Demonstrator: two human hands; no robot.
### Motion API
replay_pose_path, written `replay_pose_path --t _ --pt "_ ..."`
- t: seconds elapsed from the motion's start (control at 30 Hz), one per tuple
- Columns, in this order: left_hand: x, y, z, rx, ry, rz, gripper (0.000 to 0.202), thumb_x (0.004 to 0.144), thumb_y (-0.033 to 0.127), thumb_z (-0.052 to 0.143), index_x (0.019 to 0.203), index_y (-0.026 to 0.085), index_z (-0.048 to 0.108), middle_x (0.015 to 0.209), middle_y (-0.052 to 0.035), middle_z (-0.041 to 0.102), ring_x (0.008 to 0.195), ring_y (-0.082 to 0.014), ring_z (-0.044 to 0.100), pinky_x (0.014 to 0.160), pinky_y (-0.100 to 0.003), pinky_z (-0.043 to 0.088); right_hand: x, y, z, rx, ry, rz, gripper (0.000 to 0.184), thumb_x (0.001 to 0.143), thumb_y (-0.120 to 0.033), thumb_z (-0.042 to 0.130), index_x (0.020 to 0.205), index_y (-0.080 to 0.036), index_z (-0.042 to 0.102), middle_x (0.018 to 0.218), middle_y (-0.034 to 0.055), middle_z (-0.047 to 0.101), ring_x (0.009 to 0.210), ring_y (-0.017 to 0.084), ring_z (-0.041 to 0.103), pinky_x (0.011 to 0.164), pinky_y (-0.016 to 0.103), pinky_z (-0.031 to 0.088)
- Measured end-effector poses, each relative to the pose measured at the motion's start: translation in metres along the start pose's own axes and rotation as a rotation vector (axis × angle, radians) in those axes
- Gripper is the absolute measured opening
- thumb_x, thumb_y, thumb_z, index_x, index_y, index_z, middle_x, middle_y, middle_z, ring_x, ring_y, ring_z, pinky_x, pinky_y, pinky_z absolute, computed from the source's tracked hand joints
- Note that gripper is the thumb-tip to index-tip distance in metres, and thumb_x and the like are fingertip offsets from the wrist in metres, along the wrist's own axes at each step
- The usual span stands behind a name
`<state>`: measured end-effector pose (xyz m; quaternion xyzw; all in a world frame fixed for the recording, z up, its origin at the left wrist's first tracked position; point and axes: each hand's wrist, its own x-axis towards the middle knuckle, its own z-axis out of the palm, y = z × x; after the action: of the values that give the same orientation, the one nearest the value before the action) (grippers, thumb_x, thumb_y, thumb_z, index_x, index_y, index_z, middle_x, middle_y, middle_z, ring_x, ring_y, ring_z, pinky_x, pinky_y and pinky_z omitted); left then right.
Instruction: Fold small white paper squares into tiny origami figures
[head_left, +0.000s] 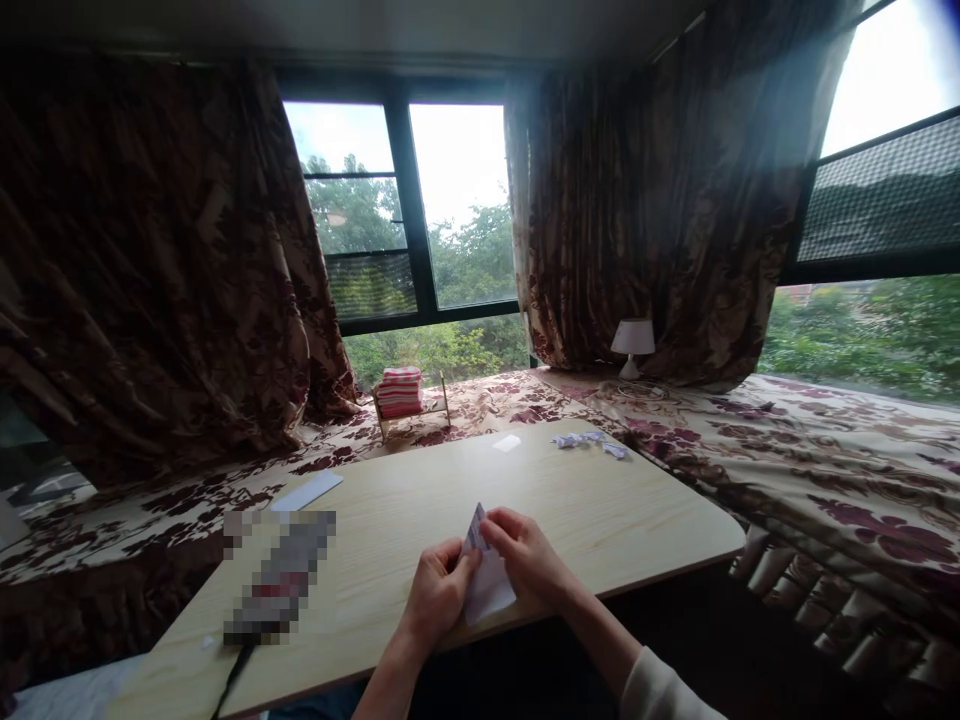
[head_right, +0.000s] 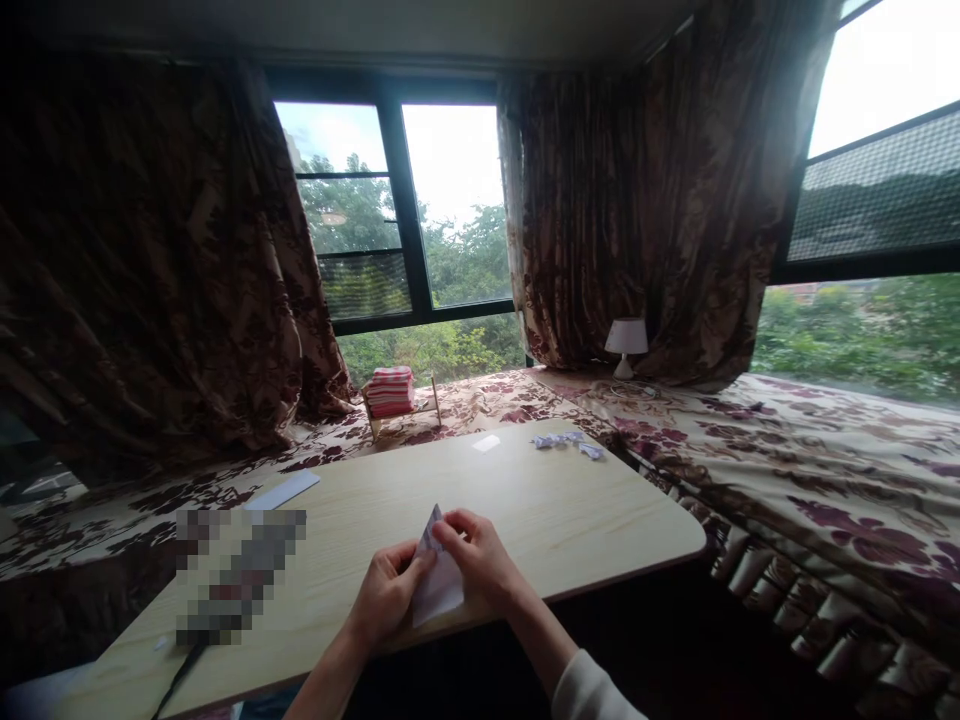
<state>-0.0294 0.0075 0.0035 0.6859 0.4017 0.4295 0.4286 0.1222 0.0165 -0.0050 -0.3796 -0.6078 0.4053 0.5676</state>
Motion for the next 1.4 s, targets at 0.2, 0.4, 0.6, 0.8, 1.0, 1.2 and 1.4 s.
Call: replay_pose_path --t 0.2,0.4,0.6,0.8,1.0,1.2,1.4 --pt "0.0 0.003 0.001 0.014 -0.004 0.028 0.033 0.077 0.041 0.059 0.064 0.012 0.066 0.059 -0.001 0.057 0.058 -0.0136 0.046 0.053 -0.023 0.034 -0.001 0.006 0.002 0.055 -0.039 -0.014 0.022 0.077 -0.036 0.063 0.074 -0.014 0.065 0.071 0.0015 0.064 0.066 0.014 0.055 0.061 0.025 0.043" --pt "0.001 -0.001 -0.001 0.006 0.044 0.03 0.034 0.082 0.041 0.054 0.08 0.012 0.071 0.068 -0.0032 0.064 0.068 -0.0165 0.052 0.063 -0.024 0.04 0.001 0.01 0.0 0.081 0.0 -0.006 0.025 0.079 -0.039 0.062 0.074 -0.014 0.064 0.068 0.0005 0.061 0.063 0.013 0.052 0.06 0.025 0.041" --pt "0.0 0.002 -0.001 0.005 0.04 0.042 0.033 0.08 0.04 0.056 0.083 0.013 0.073 0.069 -0.0043 0.066 0.07 -0.0182 0.055 0.064 -0.024 0.041 0.001 0.005 0.002 0.099 -0.047 0.015 0.026 0.074 -0.039 0.066 0.071 -0.013 0.065 0.064 -0.0003 0.061 0.06 0.013 0.052 0.058 0.024 0.041" --pt "0.001 0.004 0.001 0.028 0.021 0.045 0.032 0.078 0.04 0.057 0.073 0.013 0.073 0.066 -0.004 0.063 0.067 -0.0174 0.051 0.062 -0.025 0.04 -0.003 -0.002 0.003 0.114 -0.018 0.017 0.02 0.073 -0.034 0.065 0.068 -0.015 0.065 0.059 -0.0018 0.059 0.058 0.012 0.051 0.057 0.024 0.041" --pt "0.001 0.005 0.002 0.038 0.038 0.034 0.03 0.076 0.038 0.059 0.06 0.013 0.067 0.059 -0.0004 0.052 0.059 -0.0131 0.043 0.056 -0.023 0.035 -0.004 -0.008 0.004 0.088 0.077 0.025 0.021 0.071 -0.034 0.064 0.062 -0.014 0.063 0.054 -0.0025 0.055 0.053 0.011 0.047 0.053 0.023 0.038" --pt "0.001 0.005 0.002 0.017 0.05 0.029 0.031 0.075 0.037 0.06 0.055 0.014 0.064 0.058 0.0007 0.048 0.057 -0.0115 0.04 0.052 -0.022 0.032 -0.003 -0.007 0.009 0.1 0.209 0.033 0.027 0.071 -0.037 0.065 0.056 -0.015 0.057 0.051 -0.0041 0.048 0.051 0.009 0.042 0.05 0.023 0.034" --pt "0.003 0.005 0.002 -0.039 0.068 0.017 0.031 0.074 0.039 0.063 0.057 0.013 0.067 0.059 -0.0004 0.052 0.059 -0.0124 0.043 0.054 -0.022 0.034 0.006 0.01 0.015 0.132 0.439 0.079 0.032 0.076 -0.046 0.056 0.066 -0.015 0.06 0.053 -0.0023 0.049 0.051 0.011 0.044 0.051 0.025 0.037"
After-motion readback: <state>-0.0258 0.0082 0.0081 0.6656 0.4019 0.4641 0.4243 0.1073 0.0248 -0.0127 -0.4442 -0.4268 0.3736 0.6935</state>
